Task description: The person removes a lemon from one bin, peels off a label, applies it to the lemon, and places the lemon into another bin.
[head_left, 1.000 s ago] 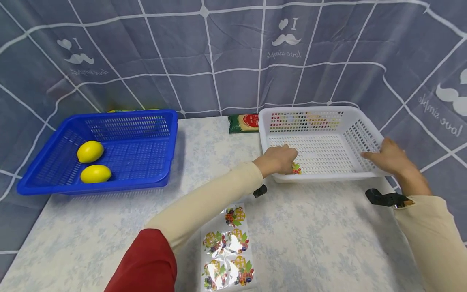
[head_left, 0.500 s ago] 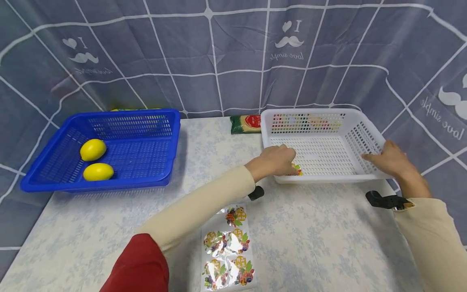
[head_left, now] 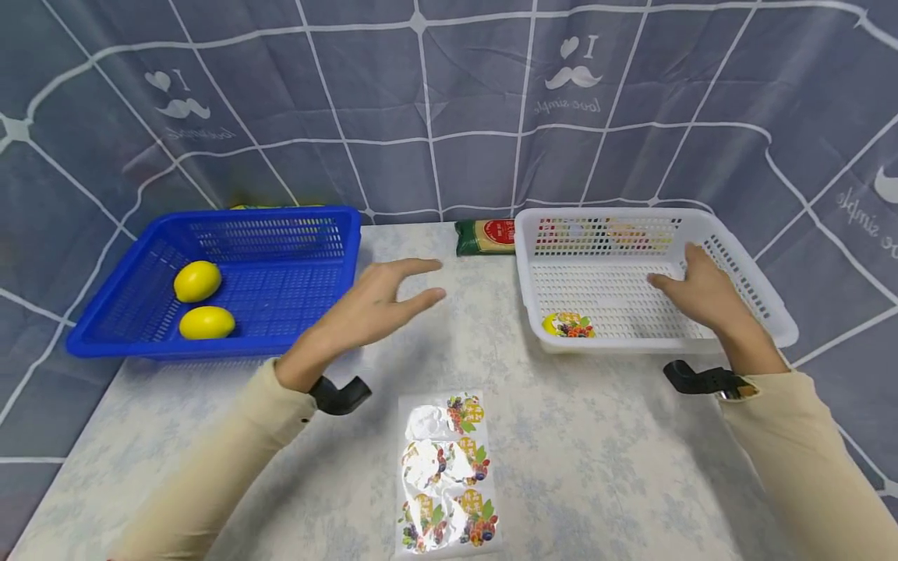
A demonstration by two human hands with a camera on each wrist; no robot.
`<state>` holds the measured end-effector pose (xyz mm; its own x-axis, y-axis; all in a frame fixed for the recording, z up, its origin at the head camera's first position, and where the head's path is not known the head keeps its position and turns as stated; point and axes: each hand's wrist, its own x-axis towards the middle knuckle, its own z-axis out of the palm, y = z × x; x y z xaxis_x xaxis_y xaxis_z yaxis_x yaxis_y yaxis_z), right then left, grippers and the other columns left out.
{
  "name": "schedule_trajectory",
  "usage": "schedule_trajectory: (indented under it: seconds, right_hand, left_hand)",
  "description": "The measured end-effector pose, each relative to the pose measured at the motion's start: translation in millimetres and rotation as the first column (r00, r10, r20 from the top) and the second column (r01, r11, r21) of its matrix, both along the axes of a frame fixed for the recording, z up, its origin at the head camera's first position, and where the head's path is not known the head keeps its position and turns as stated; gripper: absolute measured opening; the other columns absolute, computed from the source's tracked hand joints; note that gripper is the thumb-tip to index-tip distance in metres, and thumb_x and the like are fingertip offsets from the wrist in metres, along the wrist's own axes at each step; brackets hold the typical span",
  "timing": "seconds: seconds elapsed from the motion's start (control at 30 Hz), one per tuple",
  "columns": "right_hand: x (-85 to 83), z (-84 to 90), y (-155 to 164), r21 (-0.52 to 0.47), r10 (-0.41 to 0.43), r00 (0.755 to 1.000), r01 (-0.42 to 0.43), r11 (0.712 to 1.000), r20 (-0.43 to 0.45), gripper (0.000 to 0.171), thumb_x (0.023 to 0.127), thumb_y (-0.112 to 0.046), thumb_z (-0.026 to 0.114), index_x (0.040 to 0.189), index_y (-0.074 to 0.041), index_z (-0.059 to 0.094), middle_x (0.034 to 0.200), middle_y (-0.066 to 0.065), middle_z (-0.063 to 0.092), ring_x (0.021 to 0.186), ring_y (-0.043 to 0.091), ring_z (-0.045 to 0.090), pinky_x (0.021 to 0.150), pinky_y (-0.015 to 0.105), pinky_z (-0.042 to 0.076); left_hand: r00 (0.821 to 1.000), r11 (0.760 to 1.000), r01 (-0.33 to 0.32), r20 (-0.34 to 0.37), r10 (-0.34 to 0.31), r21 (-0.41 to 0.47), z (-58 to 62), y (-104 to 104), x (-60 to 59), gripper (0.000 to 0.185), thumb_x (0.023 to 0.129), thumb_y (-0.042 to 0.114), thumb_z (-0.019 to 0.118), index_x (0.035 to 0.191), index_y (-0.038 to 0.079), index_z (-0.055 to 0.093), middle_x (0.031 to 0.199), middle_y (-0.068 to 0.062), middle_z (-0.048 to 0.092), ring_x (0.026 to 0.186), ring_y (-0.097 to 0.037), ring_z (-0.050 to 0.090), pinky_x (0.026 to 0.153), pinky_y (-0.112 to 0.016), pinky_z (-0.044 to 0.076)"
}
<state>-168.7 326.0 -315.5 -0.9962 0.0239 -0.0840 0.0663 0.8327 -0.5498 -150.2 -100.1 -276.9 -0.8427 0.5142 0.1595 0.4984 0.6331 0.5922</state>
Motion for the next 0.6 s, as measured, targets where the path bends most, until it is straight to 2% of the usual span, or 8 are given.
schedule_trajectory:
  seconds: [0.1,0.13,0.17,0.23,0.3,0.47,0.53,0.6]
  right_hand:
    - [-6.5,5.2,-38,-0.063,0.086,0.995,-0.083,0.994,0.043,0.086,0.102,-0.035,0.049,0.152,0.008,-0.005,0.156,0.034,0.002,0.140,0.055,0.011,0.113,0.065,0.014]
    - [-8.0,8.5,-53,-0.075,0.105,0.994,-0.102,0.992,0.043,0.085,0.102,-0.036,0.050,0.154,0.005,-0.003,0.158,0.032,0.003,0.141,0.054,0.013,0.113,0.064,0.015]
    - [-8.3,12.3,-66,-0.084,0.120,0.992,-0.116,0.990,0.041,0.085,0.102,-0.037,0.050,0.154,0.004,-0.003,0.159,0.029,0.003,0.141,0.052,0.015,0.114,0.062,0.016]
    - [-7.5,19.6,-93,-0.114,0.162,0.987,-0.161,0.980,0.002,0.082,0.101,-0.033,0.052,0.156,0.001,0.002,0.161,0.024,0.005,0.144,0.047,0.016,0.115,0.059,0.017]
    - [-5.0,27.1,-119,-0.142,0.210,0.976,-0.216,0.966,-0.053,0.079,0.101,-0.030,0.054,0.157,0.000,0.006,0.162,0.020,0.008,0.146,0.041,0.015,0.117,0.054,0.015]
    - [-0.7,31.1,-186,-0.246,0.313,0.938,-0.342,0.907,-0.151,0.075,0.099,-0.028,0.058,0.156,-0.003,0.016,0.162,0.011,0.016,0.149,0.023,0.014,0.120,0.042,0.015]
    - [0.0,23.6,-215,-0.294,0.341,0.927,-0.373,0.880,-0.155,0.074,0.099,-0.030,0.058,0.156,-0.004,0.019,0.162,0.009,0.019,0.148,0.021,0.017,0.120,0.038,0.017]
    - [1.0,12.2,-243,-0.347,0.367,0.921,-0.390,0.853,-0.132,0.073,0.099,-0.032,0.059,0.156,-0.004,0.021,0.161,0.009,0.023,0.147,0.020,0.020,0.119,0.035,0.019]
  left_hand:
    - [0.995,0.995,-0.101,0.021,0.101,-0.019,1.1,-41,0.6,0.049,0.100,0.036,0.057,0.139,0.007,0.056,0.108,-0.014,0.066,0.044,-0.013,0.030,0.063,-0.037,0.044]
    - [0.990,0.990,-0.135,0.035,0.136,-0.026,2.9,-54,0.8,0.050,0.100,0.036,0.057,0.140,0.007,0.055,0.109,-0.015,0.065,0.044,-0.016,0.032,0.064,-0.038,0.044]
    - [0.984,0.985,-0.168,0.053,0.170,-0.037,5.1,-68,1.3,0.051,0.100,0.037,0.056,0.141,0.007,0.054,0.112,-0.017,0.064,0.051,-0.019,0.046,0.067,-0.040,0.047]
    - [0.971,0.972,-0.226,0.070,0.230,-0.058,8.1,-94,1.6,0.053,0.100,0.038,0.055,0.143,0.006,0.051,0.137,-0.018,0.055,0.086,-0.030,0.063,0.088,-0.050,0.048]
    - [0.955,0.957,-0.284,0.073,0.288,-0.066,9.9,-121,1.5,0.055,0.100,0.038,0.056,0.144,0.005,0.049,0.147,-0.019,0.046,0.124,-0.038,0.051,0.102,-0.060,0.038]
    - [0.928,0.924,-0.366,0.023,0.371,-0.113,10.6,-187,-5.0,0.053,0.100,0.035,0.057,0.143,0.004,0.050,0.144,-0.026,0.046,0.124,-0.047,0.047,0.099,-0.067,0.035]
    - [0.931,0.921,-0.348,0.050,0.361,-0.174,9.9,-212,-10.1,0.053,0.100,0.033,0.057,0.142,0.002,0.050,0.142,-0.030,0.046,0.122,-0.049,0.046,0.098,-0.069,0.034]
    - [0.936,0.918,-0.302,0.105,0.337,-0.258,7.7,-234,-15.7,0.053,0.100,0.031,0.059,0.142,-0.001,0.050,0.141,-0.033,0.045,0.130,-0.053,0.037,0.100,-0.071,0.030]
